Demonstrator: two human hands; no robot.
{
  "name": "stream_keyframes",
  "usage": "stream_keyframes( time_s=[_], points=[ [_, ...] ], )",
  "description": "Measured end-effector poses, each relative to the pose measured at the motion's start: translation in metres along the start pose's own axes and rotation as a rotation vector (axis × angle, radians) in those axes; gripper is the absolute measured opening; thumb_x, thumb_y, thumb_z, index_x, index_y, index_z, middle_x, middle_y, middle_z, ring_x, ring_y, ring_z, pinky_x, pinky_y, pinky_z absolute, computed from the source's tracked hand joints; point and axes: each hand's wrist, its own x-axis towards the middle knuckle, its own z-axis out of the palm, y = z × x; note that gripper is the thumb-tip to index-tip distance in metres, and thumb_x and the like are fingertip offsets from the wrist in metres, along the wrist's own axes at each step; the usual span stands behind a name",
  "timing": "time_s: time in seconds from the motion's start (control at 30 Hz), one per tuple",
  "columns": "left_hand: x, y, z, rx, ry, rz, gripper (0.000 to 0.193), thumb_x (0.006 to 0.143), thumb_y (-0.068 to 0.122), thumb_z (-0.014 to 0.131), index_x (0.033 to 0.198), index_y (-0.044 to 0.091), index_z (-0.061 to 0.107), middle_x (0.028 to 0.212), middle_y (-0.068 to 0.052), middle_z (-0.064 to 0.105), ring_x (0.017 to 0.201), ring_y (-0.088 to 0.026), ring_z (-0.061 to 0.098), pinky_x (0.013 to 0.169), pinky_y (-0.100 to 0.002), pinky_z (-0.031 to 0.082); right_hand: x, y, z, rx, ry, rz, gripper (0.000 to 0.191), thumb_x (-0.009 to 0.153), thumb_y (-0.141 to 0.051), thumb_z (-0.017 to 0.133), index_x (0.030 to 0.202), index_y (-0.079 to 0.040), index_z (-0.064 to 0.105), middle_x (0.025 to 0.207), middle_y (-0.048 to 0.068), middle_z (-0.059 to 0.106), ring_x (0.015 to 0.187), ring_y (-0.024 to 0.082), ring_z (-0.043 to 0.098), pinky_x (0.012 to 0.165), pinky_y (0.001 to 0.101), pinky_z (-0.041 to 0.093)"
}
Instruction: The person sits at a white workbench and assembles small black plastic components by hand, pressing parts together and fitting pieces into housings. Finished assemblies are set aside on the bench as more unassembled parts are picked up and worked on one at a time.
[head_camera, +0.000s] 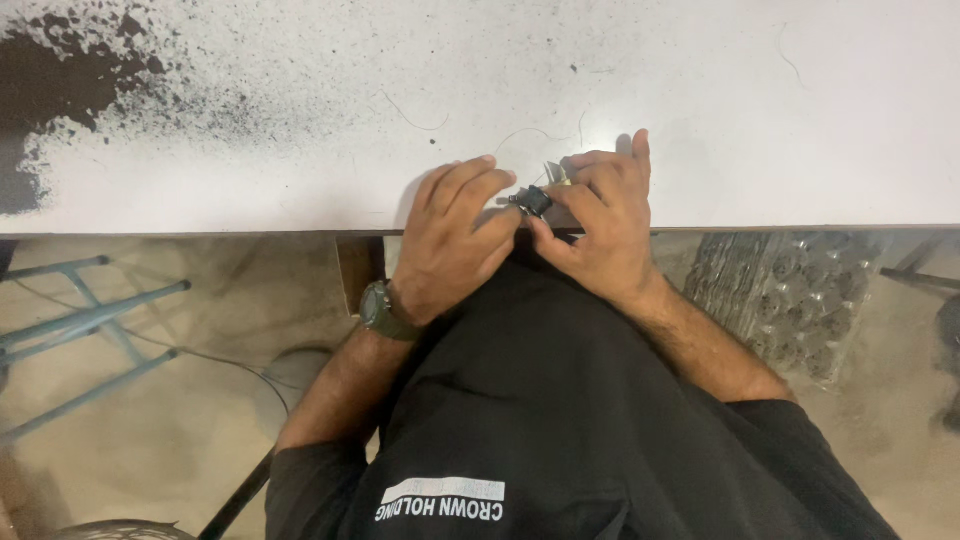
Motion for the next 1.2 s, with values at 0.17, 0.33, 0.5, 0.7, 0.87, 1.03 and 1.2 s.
stream_keyframes(
  time_s=[0.17,0.33,0.5,0.7,0.87,1.03,1.2],
  points=[
    [0.002,0.003,0.005,-0.2,0.018,-0.148,0.016,0.088,0.006,0.078,0.101,0.007,0.069,0.128,-0.007,0.063,0.122,-0.027,0.06,0.103,-0.044,0.048,0.0,-0.001,0.0,-0.009,-0.021,-0.038,0.034,0.081,-0.019,0.088,0.108,-0.007,0.071,0.109,0.009,0.058,0.124,0.033,0.056,0.126,0.0704,0.016],
    [0.002,-0.003,0.0,-0.181,0.03,-0.178,0.017,0.087,0.005,0.078,0.1,0.007,0.068,0.127,-0.007,0.063,0.12,-0.027,0.06,0.101,-0.043,0.048,-0.002,-0.001,0.0,-0.01,0.007,-0.017,0.032,0.08,-0.019,0.089,0.104,-0.008,0.071,0.107,0.01,0.057,0.122,0.033,0.057,0.126,0.0698,0.017],
    [-0.002,-0.002,0.004,-0.038,0.0,-0.076,0.019,0.084,0.006,0.078,0.098,0.008,0.066,0.127,-0.008,0.062,0.126,-0.028,0.059,0.101,-0.046,0.047,-0.002,0.001,0.001,-0.012,0.007,0.0,0.031,0.081,-0.02,0.089,0.104,-0.007,0.071,0.105,0.009,0.056,0.122,0.032,0.057,0.127,0.0697,0.016],
    [0.001,0.004,0.011,-0.063,-0.006,-0.047,0.019,0.083,0.005,0.077,0.096,0.008,0.065,0.125,-0.007,0.062,0.124,-0.027,0.059,0.1,-0.047,0.048,-0.002,0.0,-0.003,-0.001,-0.031,-0.034,0.035,0.081,-0.02,0.089,0.108,-0.005,0.071,0.109,0.01,0.058,0.124,0.033,0.056,0.126,0.0699,0.016],
    [0.012,0.01,0.011,-0.229,0.065,-0.28,0.016,0.086,0.003,0.075,0.096,0.006,0.064,0.115,-0.008,0.066,0.104,-0.028,0.065,0.087,-0.04,0.053,-0.002,-0.001,-0.005,0.006,-0.033,-0.035,0.036,0.08,-0.019,0.089,0.108,-0.005,0.072,0.11,0.01,0.059,0.124,0.032,0.056,0.126,0.0698,0.015],
    [0.01,0.011,0.005,-0.363,0.036,-0.462,0.011,0.088,0.002,0.073,0.093,0.005,0.063,0.097,-0.007,0.068,0.078,-0.022,0.067,0.067,-0.034,0.054,-0.001,-0.001,-0.004,-0.018,-0.023,-0.023,0.035,0.082,-0.021,0.09,0.108,-0.007,0.072,0.11,0.01,0.059,0.123,0.032,0.056,0.126,0.0686,0.015],
    [0.005,0.007,0.007,-0.382,-0.01,-0.525,0.013,0.089,0.006,0.074,0.09,0.004,0.061,0.079,-0.009,0.066,0.068,-0.025,0.065,0.059,-0.038,0.05,-0.001,-0.008,-0.005,-0.003,-0.013,0.035,0.036,0.083,-0.018,0.088,0.115,-0.008,0.075,0.106,0.01,0.059,0.126,0.035,0.054,0.124,0.0665,0.016]
  ],
)
